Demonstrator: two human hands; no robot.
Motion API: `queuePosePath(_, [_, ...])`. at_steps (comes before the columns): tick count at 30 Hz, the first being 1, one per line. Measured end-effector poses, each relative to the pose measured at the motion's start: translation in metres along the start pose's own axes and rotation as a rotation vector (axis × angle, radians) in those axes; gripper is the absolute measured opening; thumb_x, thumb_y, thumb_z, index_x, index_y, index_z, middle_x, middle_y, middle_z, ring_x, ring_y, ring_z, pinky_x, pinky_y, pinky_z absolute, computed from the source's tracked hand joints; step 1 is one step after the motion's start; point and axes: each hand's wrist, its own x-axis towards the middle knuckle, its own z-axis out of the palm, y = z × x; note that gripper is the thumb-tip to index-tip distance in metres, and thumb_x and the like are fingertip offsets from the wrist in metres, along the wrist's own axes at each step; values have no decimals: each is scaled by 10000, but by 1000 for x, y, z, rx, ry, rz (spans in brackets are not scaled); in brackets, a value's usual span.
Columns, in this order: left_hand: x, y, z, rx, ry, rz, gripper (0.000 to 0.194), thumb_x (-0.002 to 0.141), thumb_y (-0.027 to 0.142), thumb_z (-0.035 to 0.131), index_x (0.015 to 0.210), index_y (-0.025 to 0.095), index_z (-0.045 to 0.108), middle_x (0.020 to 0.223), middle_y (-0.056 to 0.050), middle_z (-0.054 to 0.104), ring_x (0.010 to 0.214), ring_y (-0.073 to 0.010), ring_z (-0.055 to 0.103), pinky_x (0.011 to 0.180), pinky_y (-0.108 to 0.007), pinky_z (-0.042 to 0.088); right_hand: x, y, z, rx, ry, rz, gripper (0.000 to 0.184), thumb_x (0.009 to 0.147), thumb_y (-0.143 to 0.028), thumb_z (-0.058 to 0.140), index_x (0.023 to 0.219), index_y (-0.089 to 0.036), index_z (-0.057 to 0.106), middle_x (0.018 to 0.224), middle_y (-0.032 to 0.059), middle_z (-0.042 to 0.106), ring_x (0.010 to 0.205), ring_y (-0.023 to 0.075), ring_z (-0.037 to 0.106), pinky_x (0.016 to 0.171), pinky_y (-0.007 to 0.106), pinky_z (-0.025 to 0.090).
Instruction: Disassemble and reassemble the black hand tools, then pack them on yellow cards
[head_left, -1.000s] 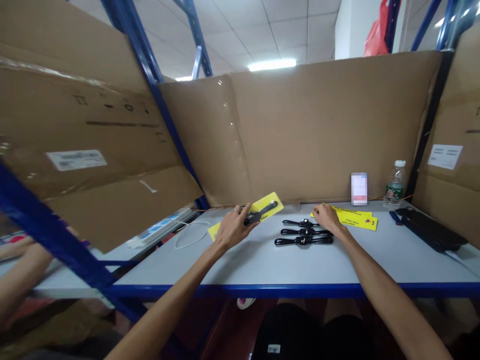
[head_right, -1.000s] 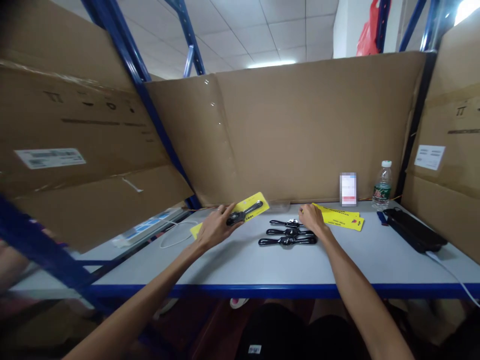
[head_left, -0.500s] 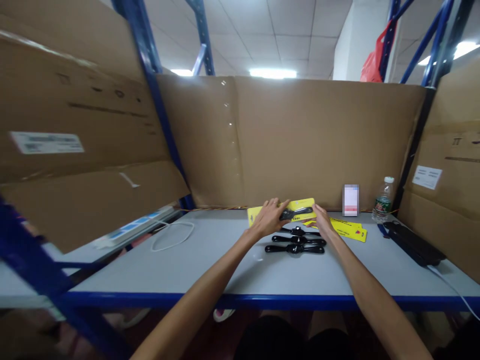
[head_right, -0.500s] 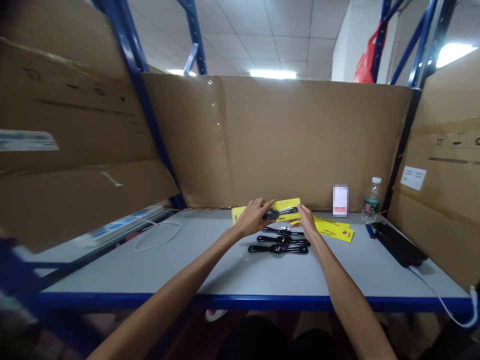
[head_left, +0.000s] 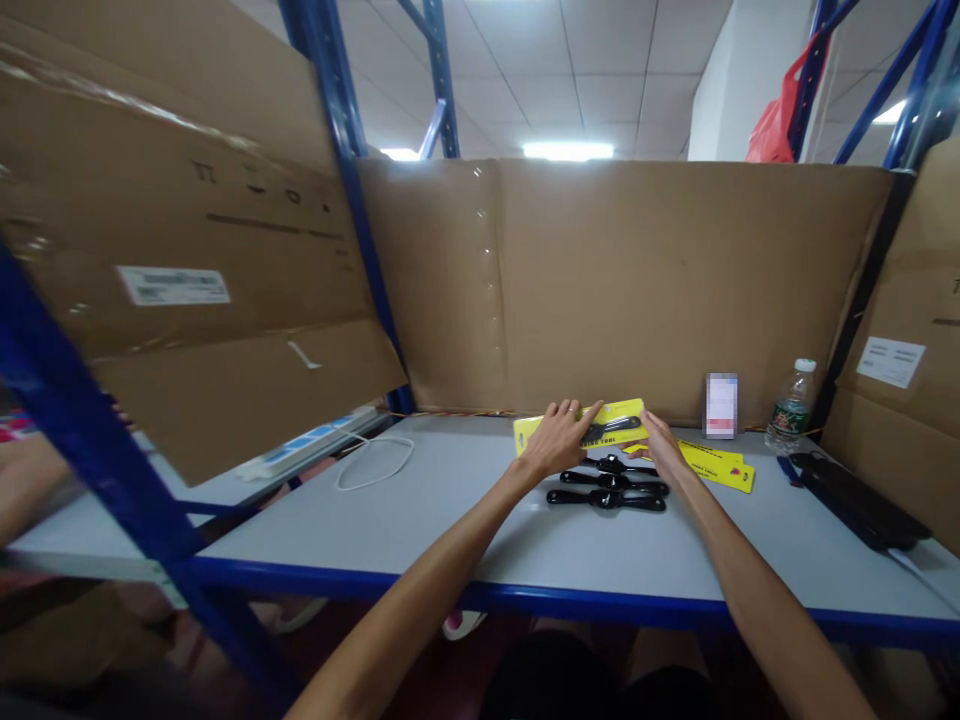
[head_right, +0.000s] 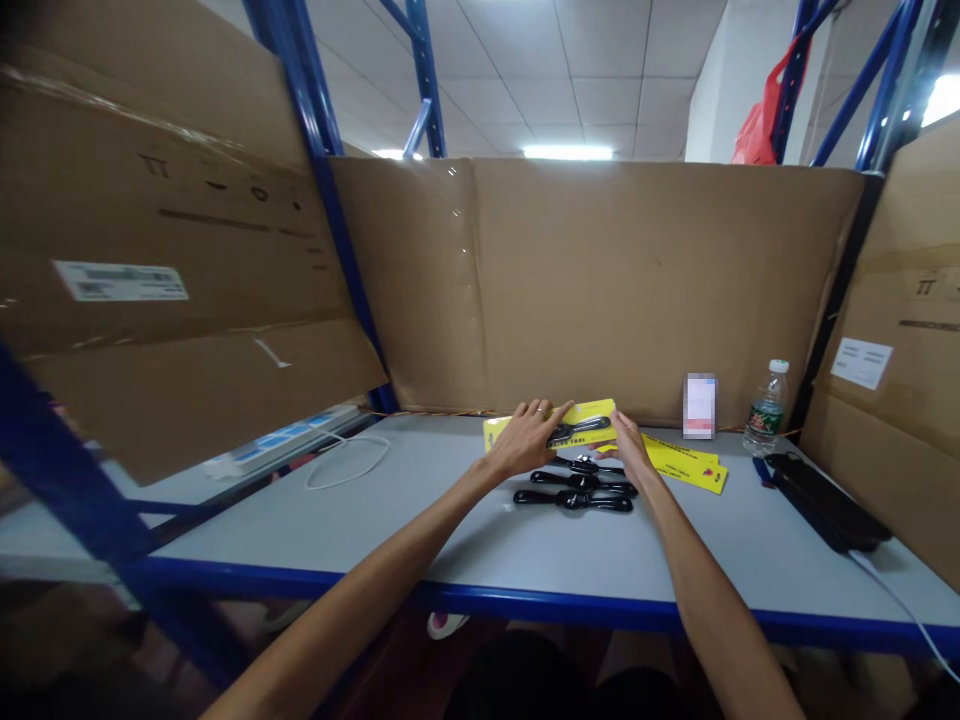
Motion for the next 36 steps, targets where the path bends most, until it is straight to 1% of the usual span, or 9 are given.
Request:
queuePosePath(7, [-2, 2, -1, -30, 4, -38, 832, 889, 324, 585, 1642, 256, 238, 1305, -202, 567, 1206, -369, 499, 1011, -479, 345, -5, -10, 4, 83, -37, 27, 326, 1031, -448, 486, 1182, -177, 588, 941, 88, 773, 575, 161, 706, 430, 223, 521])
queuePosePath(11, [4, -7, 2, -295, 85, -170, 739, 861, 311, 635, 1558, 250, 397, 1264, -173, 615, 1181, -350, 548, 1024, -461, 384, -10, -19, 5, 86, -83, 29, 469, 1032, -594, 369, 1105, -191, 598, 992, 108, 780, 679, 167, 725, 482, 218, 527])
queuePosePath(15, [21, -22, -3, -1063, 504, -543, 426, 943, 459, 544, 1297, 223, 574, 1000, -94, 679, 895, -240, 642, 832, -352, 508, -12, -20, 6, 17, -25, -77, 465, 967, -624, 475, 980, -186, 632, 875, 94, 775, 607, 143, 670, 473, 205, 495])
queuePosePath(18, [32, -30, -10, -1840, 653, -715, 517, 984, 603, 386, 1082, 158, 629, 851, -90, 667, 731, -194, 640, 702, -315, 542, -15, -12, 15, -162, 29, -202, 420, 838, -601, 650, 817, -183, 632, 682, 40, 696, 489, 118, 561, 397, 195, 390])
queuePosePath(20, [33, -32, -11, -2176, 649, -706, 599, 996, 627, 314, 970, 132, 649, 838, -117, 669, 730, -201, 646, 689, -331, 560, -21, -7, 26, -283, 34, -304, 397, 824, -583, 642, 756, -193, 616, 637, 17, 650, 471, 115, 516, 398, 209, 359])
queuePosePath(22, [30, -30, -9, -2313, 653, -679, 638, 1008, 625, 273, 906, 129, 660, 832, -128, 667, 741, -205, 645, 696, -340, 567, -29, -1, 37, -431, 44, -426, 365, 863, -545, 589, 727, -207, 598, 637, 10, 633, 516, 127, 530, 474, 228, 412])
queuePosePath(25, [21, -23, 3, -2370, 646, -663, 677, 1003, 659, 270, 862, 132, 671, 806, -118, 659, 724, -193, 633, 706, -333, 566, -41, 5, 51, -648, 45, -583, 336, 934, -483, 521, 743, -218, 598, 658, 6, 633, 612, 147, 575, 636, 251, 476])
queuePosePath(30, [11, -16, 23, -2464, 610, -641, 739, 984, 715, 263, 888, 124, 697, 759, -95, 654, 680, -180, 625, 685, -323, 565, -54, 10, 58, -859, -13, -728, 303, 1009, -434, 460, 948, -234, 680, 873, 47, 710, 739, 173, 629, 748, 271, 488])
queuePosePath(36, [6, -13, 26, -2585, 476, -693, 784, 969, 750, 255, 928, 104, 697, 775, -112, 679, 668, -198, 646, 633, -323, 569, -58, 15, 58, -1069, -138, -877, 335, 1034, -329, 443, 1115, -223, 750, 994, 89, 663, 748, 157, 618, 693, 263, 466])
